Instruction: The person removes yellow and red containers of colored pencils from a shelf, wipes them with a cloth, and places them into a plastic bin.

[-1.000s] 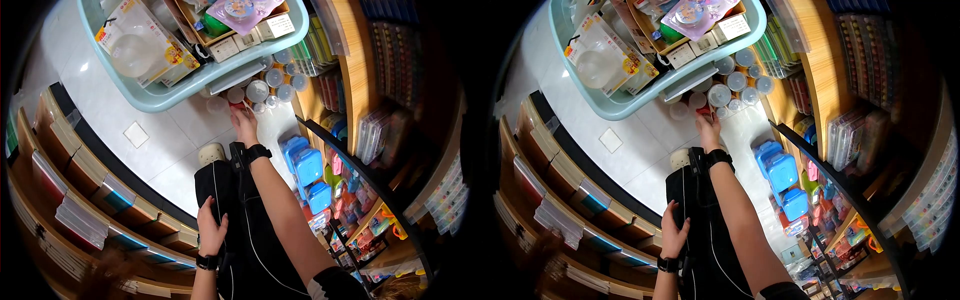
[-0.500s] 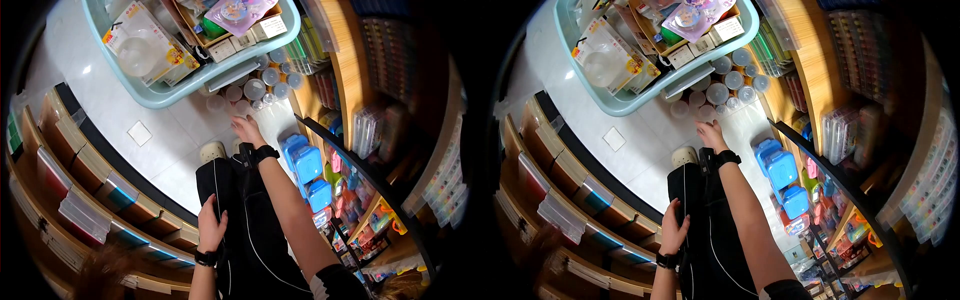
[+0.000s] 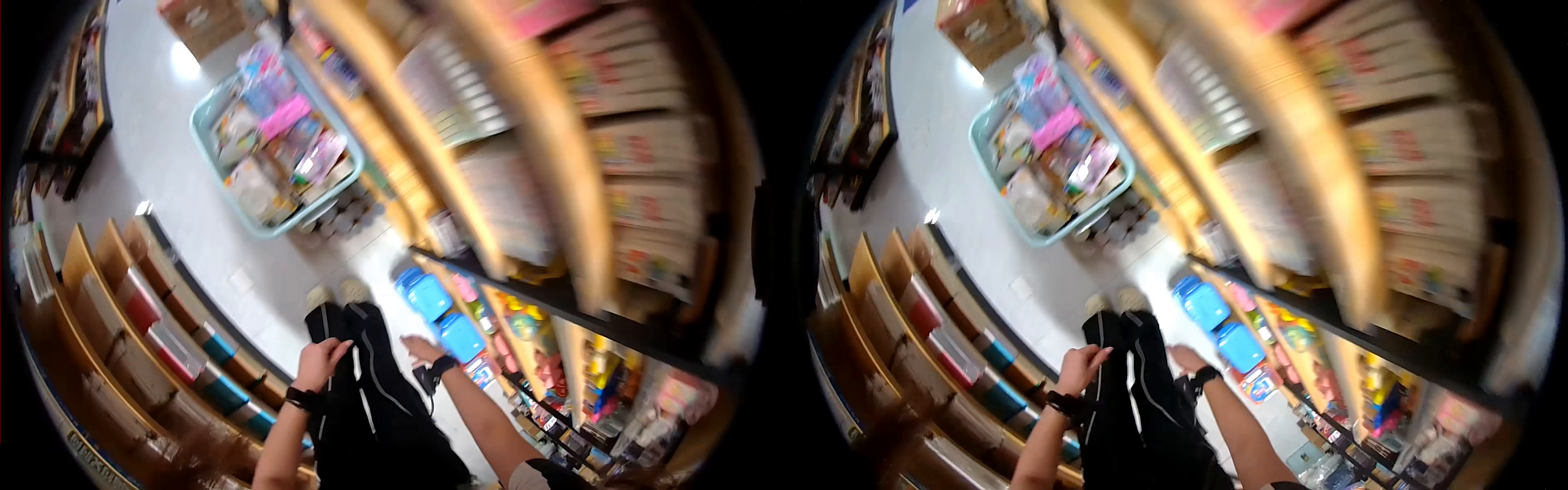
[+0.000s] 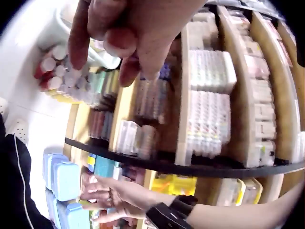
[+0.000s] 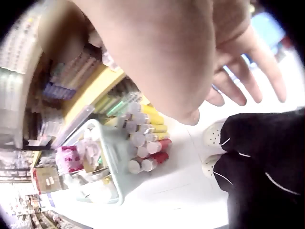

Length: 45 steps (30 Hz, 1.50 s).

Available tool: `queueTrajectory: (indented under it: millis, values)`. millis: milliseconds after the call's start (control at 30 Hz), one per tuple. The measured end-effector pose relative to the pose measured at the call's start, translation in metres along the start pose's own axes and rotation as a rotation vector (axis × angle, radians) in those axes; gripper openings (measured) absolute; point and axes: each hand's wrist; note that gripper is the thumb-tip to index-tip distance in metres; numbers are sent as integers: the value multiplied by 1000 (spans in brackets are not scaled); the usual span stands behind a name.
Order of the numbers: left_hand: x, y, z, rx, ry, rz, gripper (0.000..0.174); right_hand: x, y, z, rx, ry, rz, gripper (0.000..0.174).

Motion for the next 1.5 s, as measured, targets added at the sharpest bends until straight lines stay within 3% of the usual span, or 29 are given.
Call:
queueTrajectory:
  millis: [67,133,267,400,433,467,533,567,667,733,800,867,900,1000,1067,1133,1200,1267,1367,1433,1467,1500]
  values:
    - [7,44,9,-127,35,-207,40,121,-108,-12,12,53,-105,51]
    - [12,101,14,-390,65,-514,38,194,-142,-17,96,139,29,51]
    - [48,242,6,-576,-63,-856,31,360,-202,-46,230,395,300,53]
    - [99,350,-32,-469,-222,-1290,23,512,-216,-104,223,768,406,55]
    - [110,356,-33,-808,-85,-1348,23,513,-184,-104,287,939,543,55]
    - [148,394,-33,-632,-277,-1197,11,555,-199,-119,208,1045,343,51]
    - [182,439,-47,-761,-164,-1510,22,611,-175,-128,162,1154,466,45]
    - [206,464,-58,-759,-103,-1582,9,644,-172,-141,166,1261,528,38]
    - [249,522,-90,-847,-72,-1938,26,740,-187,-192,65,1493,759,25]
    - [282,552,-115,-898,1,-1983,33,784,-176,-204,466,1783,759,30]
    - [307,581,-140,-950,88,-2022,48,834,-184,-214,649,1855,810,34]
    - [321,608,-167,-979,239,-2040,54,876,-187,-199,699,1926,714,34]
    - [323,620,-180,-1017,332,-2009,55,897,-189,-184,891,1968,705,43]
    - [312,651,-213,-1079,594,-1896,59,959,-216,-139,848,1832,232,44]
    - [300,660,-224,-1115,729,-1833,62,988,-222,-92,956,1842,-22,45]
    - [289,665,-228,-1160,830,-1801,64,1017,-251,-86,691,1572,-291,46]
    - [282,667,-230,-1073,852,-1852,61,1033,-251,-39,820,1674,-368,46]
    - [284,666,-234,-1030,844,-1853,59,1041,-249,-24,890,1749,-193,38]
    - [281,668,-236,-992,863,-1867,57,1074,-237,123,1177,1829,-437,27]
    - [279,668,-237,-981,862,-1874,57,1088,-227,174,1356,1805,-397,23]
    - [278,669,-238,-972,862,-1870,57,1092,-227,185,1440,1788,-381,22]
    - [277,669,-239,-968,868,-1867,56,1084,-236,162,1192,1876,-225,24]
Point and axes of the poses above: each hand's wrist, its own x-axis away from the middle knuckle, its own z-axis out of the back of the hand, y = z × x, and after that the axes turned 15 degrees about -y, right-handed
